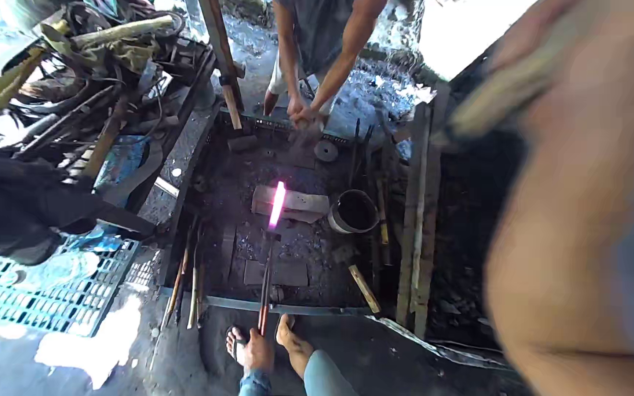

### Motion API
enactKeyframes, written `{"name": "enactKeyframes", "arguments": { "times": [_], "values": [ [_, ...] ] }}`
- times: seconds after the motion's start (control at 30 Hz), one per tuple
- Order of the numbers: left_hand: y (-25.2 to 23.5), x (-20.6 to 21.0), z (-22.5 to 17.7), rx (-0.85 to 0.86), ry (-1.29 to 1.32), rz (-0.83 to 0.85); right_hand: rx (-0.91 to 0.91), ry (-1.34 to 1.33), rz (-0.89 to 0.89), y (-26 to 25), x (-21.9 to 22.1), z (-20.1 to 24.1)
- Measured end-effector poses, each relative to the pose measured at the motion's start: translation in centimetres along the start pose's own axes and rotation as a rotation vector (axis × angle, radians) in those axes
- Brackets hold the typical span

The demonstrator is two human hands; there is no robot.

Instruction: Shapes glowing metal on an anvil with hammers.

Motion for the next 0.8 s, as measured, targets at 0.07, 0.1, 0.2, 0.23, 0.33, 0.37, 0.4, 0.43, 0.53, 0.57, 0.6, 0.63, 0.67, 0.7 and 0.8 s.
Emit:
{"name": "enactKeyframes", "arguments": {
  "times": [0.07, 0.1, 0.2, 0.23, 0.33, 0.37, 0.4, 0.43, 0.53, 0.57, 0.6, 0.63, 0.67, 0.7, 0.8],
  "values": [
    [-0.5, 1.2, -0.1, -0.01, 0.052, 0.011, 0.591, 0.141, 0.076, 13.4, 13.0, -4.8],
    [-0.4, 1.6, 0.0, -0.022, 0.074, 0.011, 0.766, 0.131, 0.167, 21.0, 18.9, -9.3],
    [1.4, 0.3, -0.8, -0.062, 0.14, 0.09, 1.231, -0.073, 0.499, 38.1, 30.2, -20.3],
    [1.8, -0.7, -1.2, -0.043, 0.13, 0.082, 1.381, -0.131, 0.561, 38.6, 31.0, -20.9],
    [2.6, -0.8, -0.4, 0.007, 0.058, 0.006, 1.426, -0.01, 0.584, 33.8, 25.0, -16.9],
    [1.9, -1.1, -0.6, 0.026, 0.044, -0.004, 1.342, 0.045, 0.565, 31.0, 21.9, -14.8],
    [1.4, -1.2, -0.5, 0.036, 0.036, 0.004, 1.251, 0.08, 0.548, 28.2, 18.7, -12.0],
    [1.3, -1.2, -0.5, 0.042, 0.023, 0.022, 1.163, 0.111, 0.528, 25.4, 15.6, -9.1],
    [1.5, -1.5, 0.0, 0.03, 0.011, 0.063, 0.888, 0.22, 0.469, 17.0, 7.4, -1.5],
    [1.6, -1.7, 0.1, 0.02, 0.013, 0.068, 0.765, 0.26, 0.443, 13.8, 5.6, 0.3],
    [1.5, -1.8, 0.1, 0.013, 0.008, 0.071, 0.645, 0.292, 0.395, 10.7, 4.4, 1.6],
    [1.3, -1.7, 0.2, 0.012, -0.003, 0.066, 0.529, 0.327, 0.325, 7.7, 3.8, 2.5],
    [1.0, -1.3, 0.2, 0.018, -0.007, 0.052, 0.43, 0.365, 0.248, 5.2, 3.6, 2.9],
    [0.6, -0.9, 0.2, 0.024, -0.005, 0.04, 0.359, 0.401, 0.166, 3.6, 4.1, 2.6],
    [0.9, -0.2, -0.2, -0.011, 0.081, 0.059, 0.362, 0.363, 0.021, 7.4, 10.4, -2.7]
  ]
}}
Point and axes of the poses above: each hand's wrist, its own y-axis away from the middle knuckle, its own x-axis out of the palm, z = x × y, the point moved 8 cm from there along -y, towards the middle knuckle, and after that the axes turned 10 degrees about y, right-handed, at the moved point
